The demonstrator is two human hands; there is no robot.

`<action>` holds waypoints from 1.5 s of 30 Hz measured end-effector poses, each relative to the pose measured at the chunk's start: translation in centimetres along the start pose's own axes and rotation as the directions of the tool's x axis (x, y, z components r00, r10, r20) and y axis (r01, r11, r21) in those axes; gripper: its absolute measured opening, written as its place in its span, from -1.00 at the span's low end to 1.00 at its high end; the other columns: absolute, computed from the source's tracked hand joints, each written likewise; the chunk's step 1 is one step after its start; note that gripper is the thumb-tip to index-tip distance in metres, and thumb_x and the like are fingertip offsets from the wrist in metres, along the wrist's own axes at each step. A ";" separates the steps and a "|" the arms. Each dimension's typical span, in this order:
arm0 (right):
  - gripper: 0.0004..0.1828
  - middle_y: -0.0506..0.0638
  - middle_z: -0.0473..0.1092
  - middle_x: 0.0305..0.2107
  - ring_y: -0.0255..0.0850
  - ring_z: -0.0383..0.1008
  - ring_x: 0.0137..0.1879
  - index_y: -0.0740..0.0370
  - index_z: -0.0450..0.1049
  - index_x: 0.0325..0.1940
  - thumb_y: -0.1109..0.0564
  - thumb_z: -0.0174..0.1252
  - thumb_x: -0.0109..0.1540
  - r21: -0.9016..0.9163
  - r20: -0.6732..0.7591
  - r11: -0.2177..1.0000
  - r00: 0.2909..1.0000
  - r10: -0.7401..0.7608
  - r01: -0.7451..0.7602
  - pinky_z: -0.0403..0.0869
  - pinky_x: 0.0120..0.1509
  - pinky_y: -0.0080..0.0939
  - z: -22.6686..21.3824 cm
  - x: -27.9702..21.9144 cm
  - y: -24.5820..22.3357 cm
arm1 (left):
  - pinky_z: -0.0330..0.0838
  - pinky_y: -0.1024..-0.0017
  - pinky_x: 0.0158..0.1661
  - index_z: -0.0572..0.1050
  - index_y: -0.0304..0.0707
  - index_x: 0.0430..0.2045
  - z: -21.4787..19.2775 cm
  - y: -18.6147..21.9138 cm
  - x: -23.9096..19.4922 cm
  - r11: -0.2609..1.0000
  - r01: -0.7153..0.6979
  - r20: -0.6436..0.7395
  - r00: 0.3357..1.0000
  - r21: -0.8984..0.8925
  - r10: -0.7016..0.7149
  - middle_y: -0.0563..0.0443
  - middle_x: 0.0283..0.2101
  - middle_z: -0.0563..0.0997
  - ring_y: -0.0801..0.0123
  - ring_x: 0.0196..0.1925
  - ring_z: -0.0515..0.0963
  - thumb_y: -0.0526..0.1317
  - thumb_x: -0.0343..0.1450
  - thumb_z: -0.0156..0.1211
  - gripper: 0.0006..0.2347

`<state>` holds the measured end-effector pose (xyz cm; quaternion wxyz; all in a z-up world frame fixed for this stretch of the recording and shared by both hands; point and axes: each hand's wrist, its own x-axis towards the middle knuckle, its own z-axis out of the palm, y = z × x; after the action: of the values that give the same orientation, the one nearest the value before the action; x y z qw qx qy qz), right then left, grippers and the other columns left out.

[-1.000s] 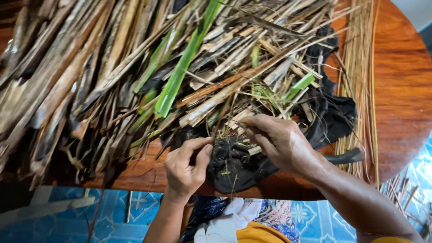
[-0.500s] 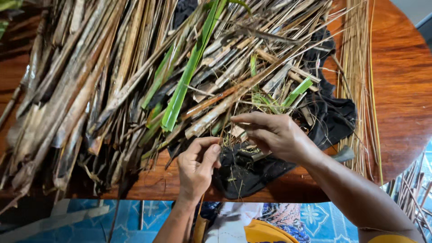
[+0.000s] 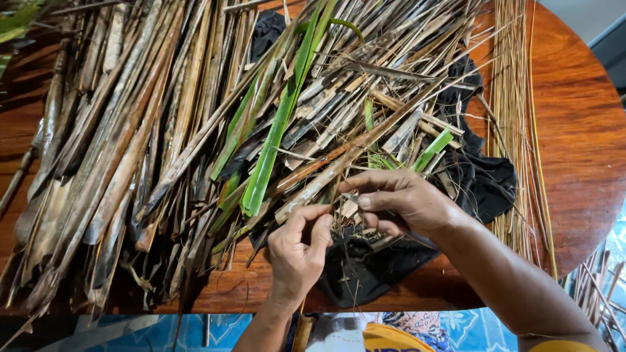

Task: The person strips dried palm leaves over a wooden table using a knife. They hold the leaves with one hand and use the knife to peel away the outer layers, separating the fibrous strands from the main stalk.

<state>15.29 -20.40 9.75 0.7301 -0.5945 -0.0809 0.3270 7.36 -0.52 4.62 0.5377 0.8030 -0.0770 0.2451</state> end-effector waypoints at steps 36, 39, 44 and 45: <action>-0.74 0.09 0.42 -0.60 -0.37 0.23 -0.71 0.47 0.55 -0.01 0.36 -0.05 0.37 0.103 -0.449 0.994 0.893 0.006 0.045 0.25 -0.74 -0.49 0.0 4.2 -4.9 | 0.28 0.68 -0.77 0.56 -0.37 -0.30 -1.2 -3.0 -1.6 0.985 0.073 0.122 0.991 -0.154 -0.054 0.04 -0.64 0.56 0.51 -0.72 0.52 -0.31 0.50 0.01 -0.85; -0.67 0.06 0.39 -0.74 -0.38 0.23 -0.79 0.48 0.49 0.10 0.32 -0.03 0.30 -0.049 -0.304 0.999 0.953 -0.014 -0.001 0.20 -0.78 -0.41 3.8 2.2 -4.0 | 0.27 0.59 -0.72 0.60 -0.50 -0.29 -1.6 -2.1 -0.2 0.741 0.391 0.191 0.919 -0.545 -0.344 -0.09 -0.76 0.50 0.49 -0.80 0.34 -0.34 0.48 0.12 -0.85; -0.71 0.13 0.41 -0.70 -0.36 0.26 -0.78 0.52 0.53 0.02 0.39 0.06 0.24 0.102 -0.046 0.994 0.998 0.043 -0.038 0.22 -0.73 -0.46 3.9 1.6 -0.4 | 0.15 0.69 -0.71 0.55 -0.54 -0.25 -0.2 -2.8 0.1 0.366 0.511 0.330 0.827 -0.778 -0.454 -0.03 -0.76 0.37 0.57 -0.79 0.25 -0.40 0.47 0.09 -0.87; -0.73 0.13 0.40 -0.71 -0.36 0.26 -0.78 0.52 0.53 -0.01 0.40 0.08 0.22 0.132 0.009 0.991 1.000 -0.002 0.001 0.21 -0.74 -0.47 3.6 1.9 0.5 | 0.16 0.69 -0.72 0.55 -0.56 -0.24 0.1 -3.3 -0.1 0.276 0.511 0.357 0.815 -0.814 -0.456 -0.03 -0.76 0.35 0.56 -0.81 0.24 -0.41 0.45 0.10 -0.87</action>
<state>14.78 -16.34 9.76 0.7676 -0.5435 -0.0627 0.3338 8.58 0.72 1.81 0.9189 0.3914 0.0402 -0.0286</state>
